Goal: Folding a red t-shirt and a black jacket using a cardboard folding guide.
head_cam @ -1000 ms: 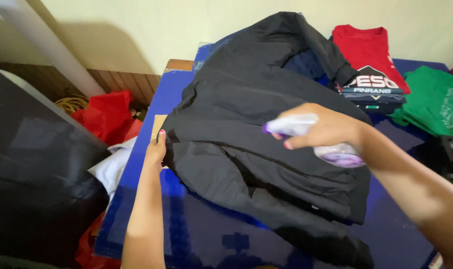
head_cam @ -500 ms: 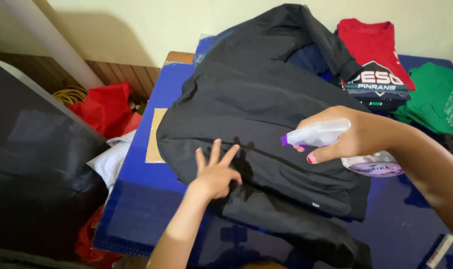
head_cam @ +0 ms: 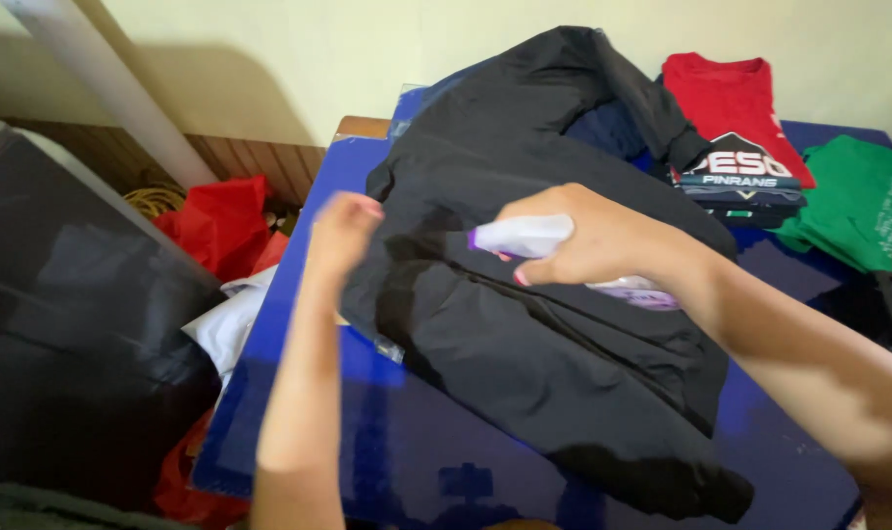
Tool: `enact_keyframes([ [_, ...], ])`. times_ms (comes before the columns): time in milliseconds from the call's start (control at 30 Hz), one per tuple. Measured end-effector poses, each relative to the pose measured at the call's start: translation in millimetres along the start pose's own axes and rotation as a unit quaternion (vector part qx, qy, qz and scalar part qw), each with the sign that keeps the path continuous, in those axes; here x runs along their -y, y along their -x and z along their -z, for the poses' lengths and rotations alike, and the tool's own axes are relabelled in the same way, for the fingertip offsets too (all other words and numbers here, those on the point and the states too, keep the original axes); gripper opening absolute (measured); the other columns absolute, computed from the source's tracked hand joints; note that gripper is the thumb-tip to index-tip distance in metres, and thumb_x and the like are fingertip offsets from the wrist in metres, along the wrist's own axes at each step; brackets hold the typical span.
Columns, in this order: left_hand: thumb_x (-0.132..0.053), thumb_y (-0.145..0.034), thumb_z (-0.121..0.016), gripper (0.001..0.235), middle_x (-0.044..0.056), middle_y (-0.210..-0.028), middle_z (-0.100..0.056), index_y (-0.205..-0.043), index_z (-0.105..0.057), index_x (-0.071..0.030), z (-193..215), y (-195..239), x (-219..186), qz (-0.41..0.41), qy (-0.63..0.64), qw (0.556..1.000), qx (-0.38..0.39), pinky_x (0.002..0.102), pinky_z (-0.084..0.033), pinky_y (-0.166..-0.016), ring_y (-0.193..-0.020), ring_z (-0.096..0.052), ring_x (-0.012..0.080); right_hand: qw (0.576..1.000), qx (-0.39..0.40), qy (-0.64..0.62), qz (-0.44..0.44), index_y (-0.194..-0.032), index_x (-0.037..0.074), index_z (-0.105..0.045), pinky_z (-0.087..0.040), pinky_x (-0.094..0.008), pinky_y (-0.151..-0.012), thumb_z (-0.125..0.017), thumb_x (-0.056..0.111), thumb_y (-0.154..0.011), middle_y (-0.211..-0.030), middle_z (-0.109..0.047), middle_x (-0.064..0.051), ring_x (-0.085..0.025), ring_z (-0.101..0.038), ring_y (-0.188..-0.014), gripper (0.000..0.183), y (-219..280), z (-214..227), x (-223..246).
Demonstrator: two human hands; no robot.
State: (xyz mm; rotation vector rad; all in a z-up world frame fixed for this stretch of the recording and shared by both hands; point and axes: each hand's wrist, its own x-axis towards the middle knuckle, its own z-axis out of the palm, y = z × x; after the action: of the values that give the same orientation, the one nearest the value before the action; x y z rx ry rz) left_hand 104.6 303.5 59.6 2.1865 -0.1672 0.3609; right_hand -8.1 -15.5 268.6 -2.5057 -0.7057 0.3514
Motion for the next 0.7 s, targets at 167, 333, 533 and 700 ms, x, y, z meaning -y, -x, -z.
enact_keyframes([
  [167, -0.012, -0.096, -0.066, 0.015, 0.016, -0.101, -0.075, -0.11, -0.071, -0.009, 90, 9, -1, 0.11, 0.129, 0.978, -0.123, 0.03, -0.061, -0.076, -0.086, -0.074, 0.02, 0.963, 0.051, 0.255, -0.076, -0.085, 0.028, -0.075, -0.06, -0.039, -0.071, -0.08, 0.048, -0.066, -0.079, -0.078, 0.002, -0.025, -0.077, -0.077, 0.027, 8, -25, -43],
  [333, -0.007, -0.093, -0.062, 0.015, 0.007, -0.091, -0.072, -0.106, -0.071, -0.005, 84, 18, 23, 0.084, 0.035, 0.985, -0.145, 0.032, -0.055, -0.075, -0.081, -0.069, 0.0197, 0.848, 0.23, 0.374, -0.298, -0.097, 0.034, -0.077, -0.058, -0.031, -0.073, -0.073, 0.04, -0.063, -0.095, -0.08, 0.01, -0.015, -0.077, -0.084, 0.034, 90, -27, -206],
  [533, -0.018, -0.081, -0.068, 0.02, 0.014, -0.092, -0.074, -0.093, -0.072, -0.003, -16, 37, -69, -0.06, -0.03, 0.996, 0.06, 0.042, -0.055, -0.076, -0.083, -0.069, 0.0346, 0.98, 0.018, 0.152, -0.125, -0.105, 0.022, -0.078, -0.059, -0.027, -0.077, -0.085, 0.024, -0.062, -0.088, -0.083, 0.005, -0.014, -0.075, -0.075, 0.044, 26, 37, -205],
  [700, -0.076, -0.08, -0.057, 0.07, 0.006, -0.111, -0.076, -0.111, -0.076, -0.016, -124, 75, 28, -0.085, -0.244, 0.853, 0.454, 0.043, -0.054, -0.085, -0.094, -0.069, 0.0329, 0.984, -0.155, -0.066, -0.055, -0.113, 0.003, -0.077, -0.052, -0.028, -0.081, -0.083, -0.001, -0.068, -0.093, -0.078, -0.004, -0.016, -0.07, -0.08, 0.046, -48, 74, -54],
])
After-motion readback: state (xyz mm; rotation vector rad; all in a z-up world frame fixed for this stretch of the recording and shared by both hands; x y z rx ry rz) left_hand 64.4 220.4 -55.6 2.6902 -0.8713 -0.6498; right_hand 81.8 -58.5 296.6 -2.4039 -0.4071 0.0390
